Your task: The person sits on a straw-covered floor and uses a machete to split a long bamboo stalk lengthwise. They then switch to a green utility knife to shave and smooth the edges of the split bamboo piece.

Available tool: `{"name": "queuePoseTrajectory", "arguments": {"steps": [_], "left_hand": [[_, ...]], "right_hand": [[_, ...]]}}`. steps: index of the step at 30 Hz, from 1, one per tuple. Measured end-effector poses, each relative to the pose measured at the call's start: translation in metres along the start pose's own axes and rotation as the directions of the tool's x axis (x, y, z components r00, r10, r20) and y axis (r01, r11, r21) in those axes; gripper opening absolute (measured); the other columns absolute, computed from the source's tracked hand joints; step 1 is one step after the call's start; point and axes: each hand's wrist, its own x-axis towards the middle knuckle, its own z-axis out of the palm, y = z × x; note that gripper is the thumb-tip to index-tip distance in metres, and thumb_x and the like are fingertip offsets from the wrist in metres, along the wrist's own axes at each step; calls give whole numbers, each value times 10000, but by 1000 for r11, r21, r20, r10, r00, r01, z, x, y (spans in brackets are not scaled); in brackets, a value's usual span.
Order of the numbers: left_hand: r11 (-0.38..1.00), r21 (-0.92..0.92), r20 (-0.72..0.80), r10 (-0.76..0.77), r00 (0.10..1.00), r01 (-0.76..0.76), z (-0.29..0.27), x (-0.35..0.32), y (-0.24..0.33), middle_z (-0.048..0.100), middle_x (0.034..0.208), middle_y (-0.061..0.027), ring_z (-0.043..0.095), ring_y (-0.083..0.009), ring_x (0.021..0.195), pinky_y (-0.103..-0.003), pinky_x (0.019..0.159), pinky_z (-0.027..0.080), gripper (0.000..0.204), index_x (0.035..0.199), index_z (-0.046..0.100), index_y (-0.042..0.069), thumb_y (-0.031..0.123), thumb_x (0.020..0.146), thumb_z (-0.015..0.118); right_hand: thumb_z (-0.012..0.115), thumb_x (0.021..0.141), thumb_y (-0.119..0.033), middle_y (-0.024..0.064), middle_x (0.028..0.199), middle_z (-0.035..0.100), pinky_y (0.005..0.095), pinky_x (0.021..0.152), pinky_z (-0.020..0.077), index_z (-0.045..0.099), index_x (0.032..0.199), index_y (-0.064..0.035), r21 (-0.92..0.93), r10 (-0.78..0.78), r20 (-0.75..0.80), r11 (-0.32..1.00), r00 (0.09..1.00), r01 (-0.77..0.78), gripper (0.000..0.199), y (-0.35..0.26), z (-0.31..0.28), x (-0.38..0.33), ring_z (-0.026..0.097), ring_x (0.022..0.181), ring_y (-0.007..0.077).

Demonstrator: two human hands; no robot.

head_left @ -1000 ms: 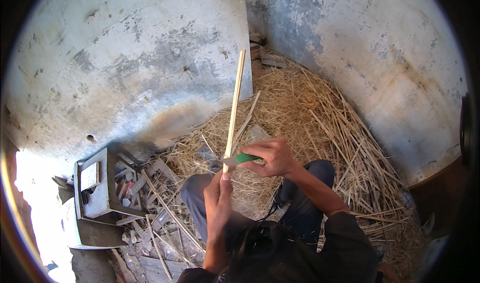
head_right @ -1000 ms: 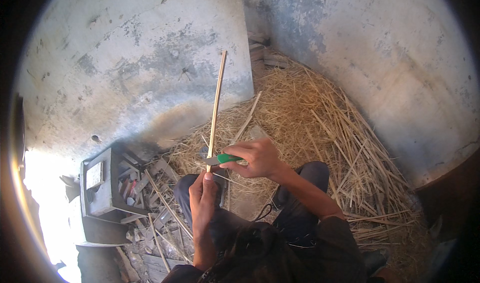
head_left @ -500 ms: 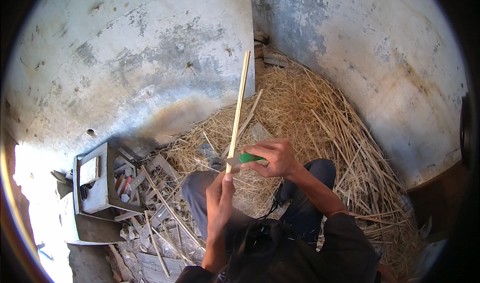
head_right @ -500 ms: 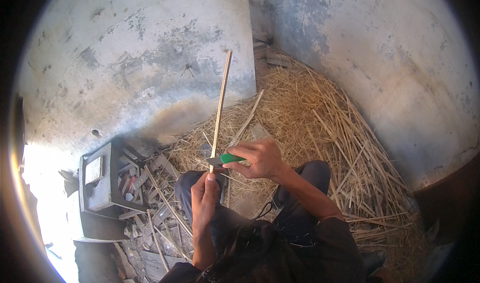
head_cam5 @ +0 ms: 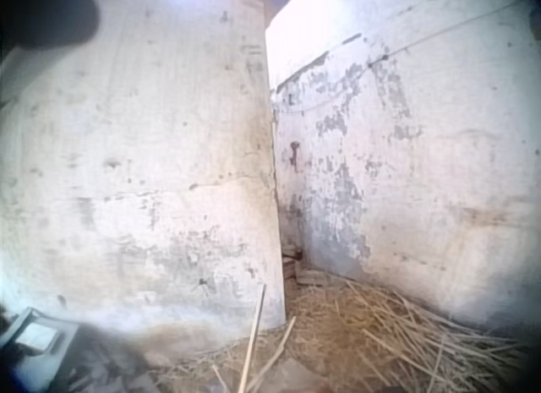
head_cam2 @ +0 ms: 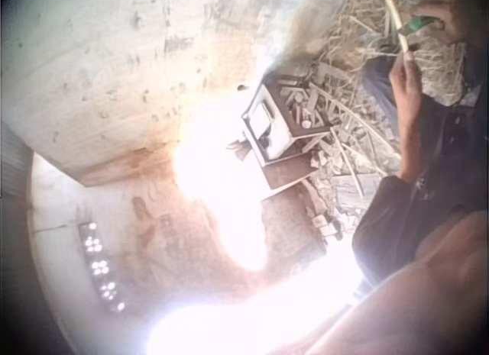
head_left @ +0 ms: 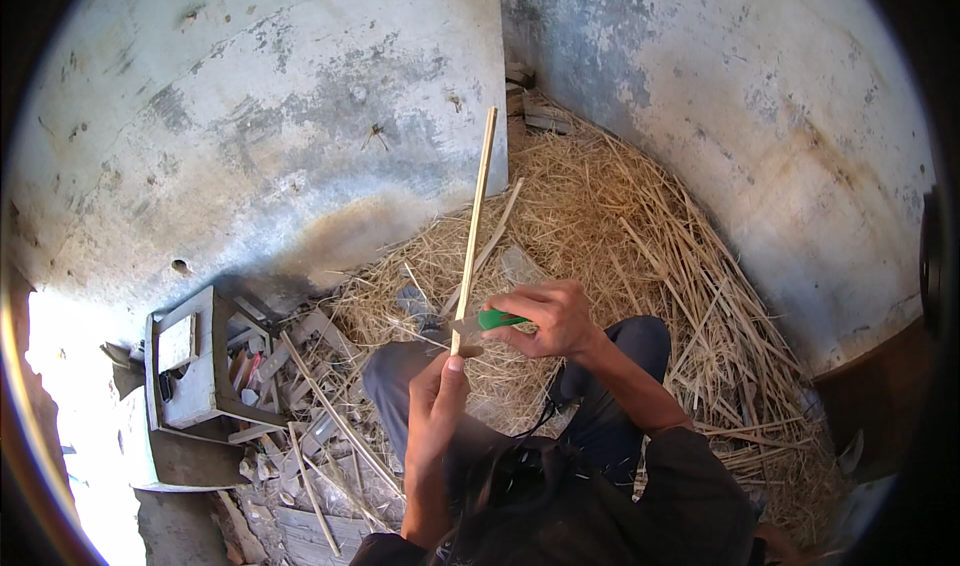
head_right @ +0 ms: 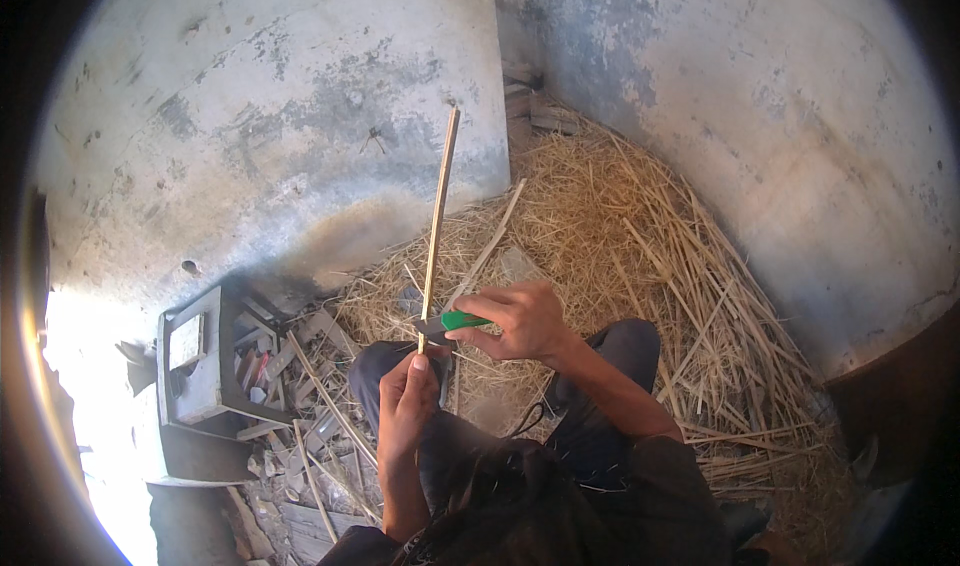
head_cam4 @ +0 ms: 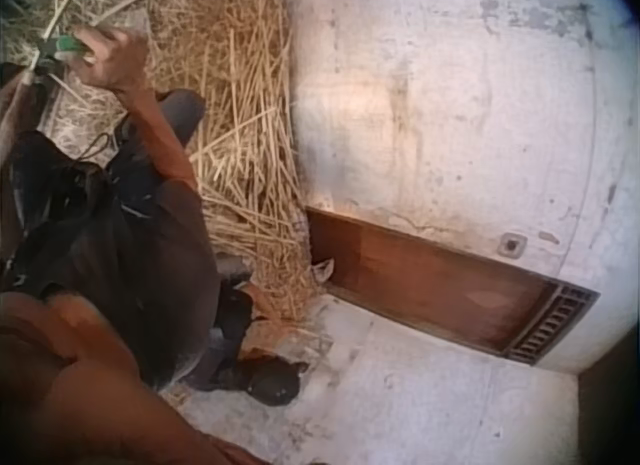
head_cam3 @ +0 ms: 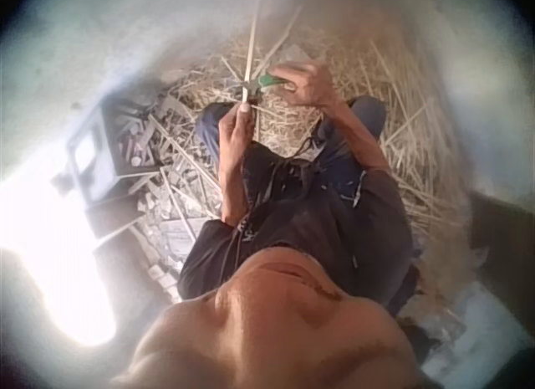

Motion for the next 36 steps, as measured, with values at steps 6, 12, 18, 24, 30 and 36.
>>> {"name": "queuePoseTrajectory", "arguments": {"steps": [6, 12, 18, 24, 30, 36], "left_hand": [[957, 253, -109, 174, 979, -142, 7, -8, -6, 442, 733, 89, 368, -18, 656, -241, 574, 269, 364, 1285, 698, -32, 262, 1152, 527], [993, -25, 8, -113, 994, 113, -10, -19, -2, 507, 767, 71, 428, -27, 712, -237, 617, 328, 369, 1259, 715, -47, 259, 1146, 543], [973, 230, -124, 7, 992, 22, -8, -44, -26, 576, 789, 43, 471, -37, 760, -248, 638, 379, 307, 1186, 728, -53, 216, 1121, 595], [935, 340, -139, 160, 977, -105, -6, -20, -6, 543, 792, 36, 461, -60, 741, -262, 642, 383, 334, 1192, 722, -40, 258, 1125, 586], [990, 134, -28, 44, 999, -39, -4, -21, 5, 495, 782, 85, 420, -21, 716, -228, 615, 331, 397, 1398, 667, -25, 258, 1138, 566], [999, 27, 36, 36, 999, -37, 2, -20, -7, 428, 687, 102, 346, 15, 538, -195, 468, 251, 430, 1332, 666, 0, 365, 1149, 532]], "right_hand": [[834, 875, -440, -28, 692, 679, 329, 474, 481, 794, 994, -200, -60, -39, 36, 997, 999, 41, 271, -1, 2, -3, 658, 524, 176], [802, 916, -455, -2, 701, 682, 336, 470, 462, 803, 1014, -183, -122, 106, -42, 986, 994, -110, 290, 11, 0, -8, 648, 523, 178], [657, 1041, -543, 11, 730, 687, 302, 492, 436, 783, 1093, -80, 29, 508, -172, 859, 844, -511, 483, 82, -68, 1, 590, 548, 110], [719, 1010, -427, 66, 805, 718, 336, 555, 519, 768, 1094, -48, 206, 263, -15, 945, 965, -254, 391, 18, -15, -20, 679, 643, 172], [828, 897, -422, 26, 804, 742, 346, 570, 547, 795, 1063, -116, 144, 40, 95, 988, 995, -53, 349, -13, 0, -28, 718, 647, 211], [827, 904, -415, 16, 882, 777, 336, 596, 559, 784, 1083, -143, 138, 14, 147, 990, 989, -35, 328, -16, -6, -24, 733, 683, 209]]}}
